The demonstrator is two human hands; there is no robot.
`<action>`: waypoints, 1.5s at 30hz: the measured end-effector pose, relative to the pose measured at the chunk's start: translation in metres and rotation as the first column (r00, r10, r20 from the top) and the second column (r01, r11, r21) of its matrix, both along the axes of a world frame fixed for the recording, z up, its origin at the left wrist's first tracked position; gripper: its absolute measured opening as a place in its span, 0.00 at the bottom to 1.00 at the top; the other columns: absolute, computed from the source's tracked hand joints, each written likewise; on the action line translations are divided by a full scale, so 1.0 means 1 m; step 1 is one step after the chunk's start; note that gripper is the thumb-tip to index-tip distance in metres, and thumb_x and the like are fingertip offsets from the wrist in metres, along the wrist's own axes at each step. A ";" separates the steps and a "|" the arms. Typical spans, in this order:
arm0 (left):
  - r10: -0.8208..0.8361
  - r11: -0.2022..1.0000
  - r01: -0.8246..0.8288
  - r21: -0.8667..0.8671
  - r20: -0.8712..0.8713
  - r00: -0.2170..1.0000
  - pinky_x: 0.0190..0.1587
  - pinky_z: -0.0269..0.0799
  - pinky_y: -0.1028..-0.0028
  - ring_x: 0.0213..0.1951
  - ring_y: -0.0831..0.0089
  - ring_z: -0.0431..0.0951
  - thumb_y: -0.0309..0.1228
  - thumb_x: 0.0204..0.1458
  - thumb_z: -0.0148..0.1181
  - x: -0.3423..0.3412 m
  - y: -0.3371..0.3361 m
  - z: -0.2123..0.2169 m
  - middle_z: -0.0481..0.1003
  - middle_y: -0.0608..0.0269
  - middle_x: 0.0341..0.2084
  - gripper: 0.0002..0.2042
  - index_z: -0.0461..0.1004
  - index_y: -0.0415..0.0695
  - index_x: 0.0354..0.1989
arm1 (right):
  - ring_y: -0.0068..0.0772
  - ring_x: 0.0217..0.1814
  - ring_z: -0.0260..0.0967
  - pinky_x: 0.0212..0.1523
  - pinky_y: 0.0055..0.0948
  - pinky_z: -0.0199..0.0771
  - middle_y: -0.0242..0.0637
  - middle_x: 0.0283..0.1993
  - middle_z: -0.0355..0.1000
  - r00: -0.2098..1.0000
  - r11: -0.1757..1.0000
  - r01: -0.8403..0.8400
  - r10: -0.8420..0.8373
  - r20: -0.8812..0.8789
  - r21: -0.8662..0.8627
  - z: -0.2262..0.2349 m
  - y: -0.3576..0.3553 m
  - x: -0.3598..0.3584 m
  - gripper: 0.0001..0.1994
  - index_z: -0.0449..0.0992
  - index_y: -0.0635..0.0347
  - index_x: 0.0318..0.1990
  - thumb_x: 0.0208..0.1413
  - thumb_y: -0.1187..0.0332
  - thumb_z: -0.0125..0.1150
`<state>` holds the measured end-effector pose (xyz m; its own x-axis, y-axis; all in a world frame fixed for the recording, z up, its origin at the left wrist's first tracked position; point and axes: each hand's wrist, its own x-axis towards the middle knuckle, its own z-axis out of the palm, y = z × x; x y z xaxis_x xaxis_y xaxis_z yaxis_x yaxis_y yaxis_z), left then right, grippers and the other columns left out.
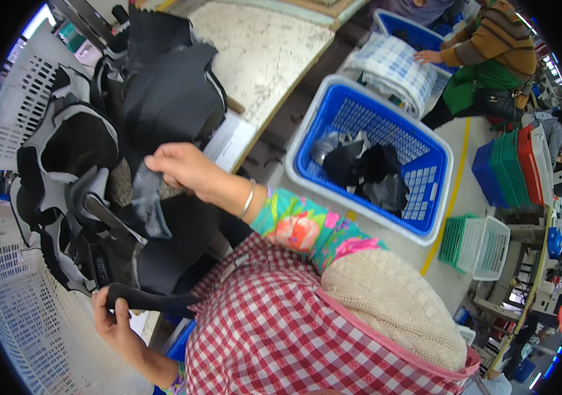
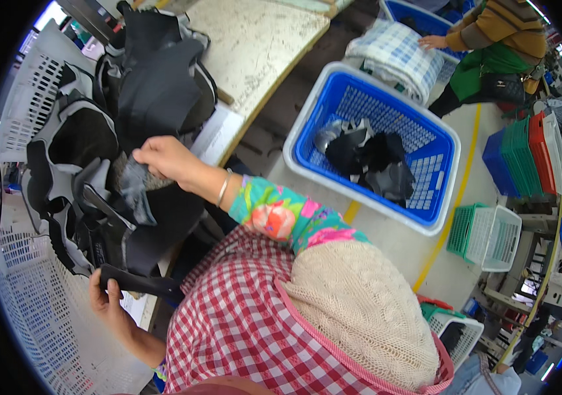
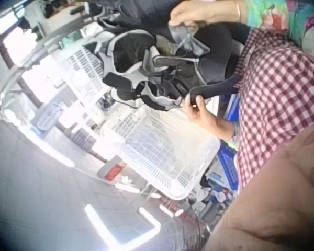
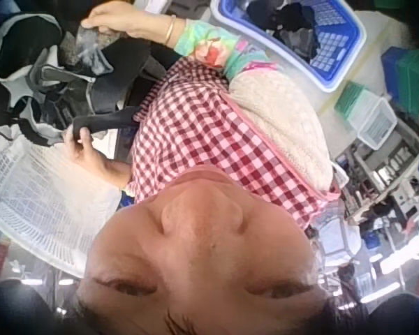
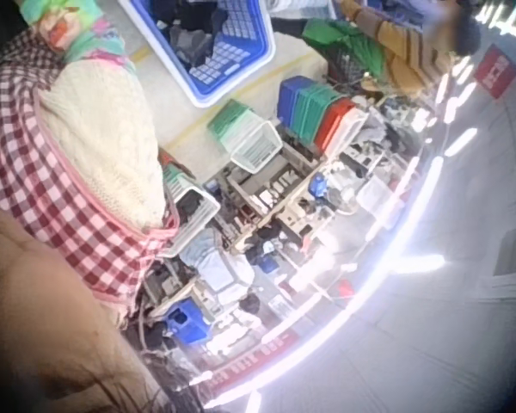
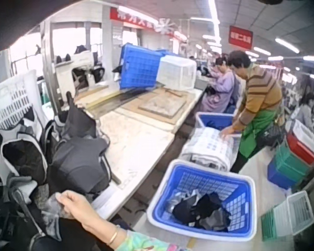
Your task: The person carries a basket of black fabric parts to a workstation, then repeatedly picks up individual parts, places them on a work surface, and marks them with a pen. The person also handles a small plastic bag and places parts into a blue basket.
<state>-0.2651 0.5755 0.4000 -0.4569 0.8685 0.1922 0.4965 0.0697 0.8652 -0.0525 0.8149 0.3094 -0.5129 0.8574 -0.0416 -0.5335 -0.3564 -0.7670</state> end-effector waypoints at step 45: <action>0.021 0.984 0.073 0.163 -0.511 0.859 0.45 0.72 0.70 0.41 0.62 0.76 0.10 0.34 0.65 0.014 0.037 -0.024 0.75 0.57 0.37 0.20 0.77 0.39 0.40 | 0.36 0.58 0.73 0.61 0.34 0.67 0.42 0.55 0.78 0.708 0.678 -0.621 0.269 -0.653 -0.394 -0.035 -0.116 0.015 0.16 0.76 0.59 0.54 0.70 0.58 0.54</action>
<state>-0.2509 0.6128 0.3755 -0.2318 0.8110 0.5372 0.8698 -0.0745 0.4877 -0.0375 0.6989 0.2749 -0.9095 0.4147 -0.0293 -0.4147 -0.9099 -0.0074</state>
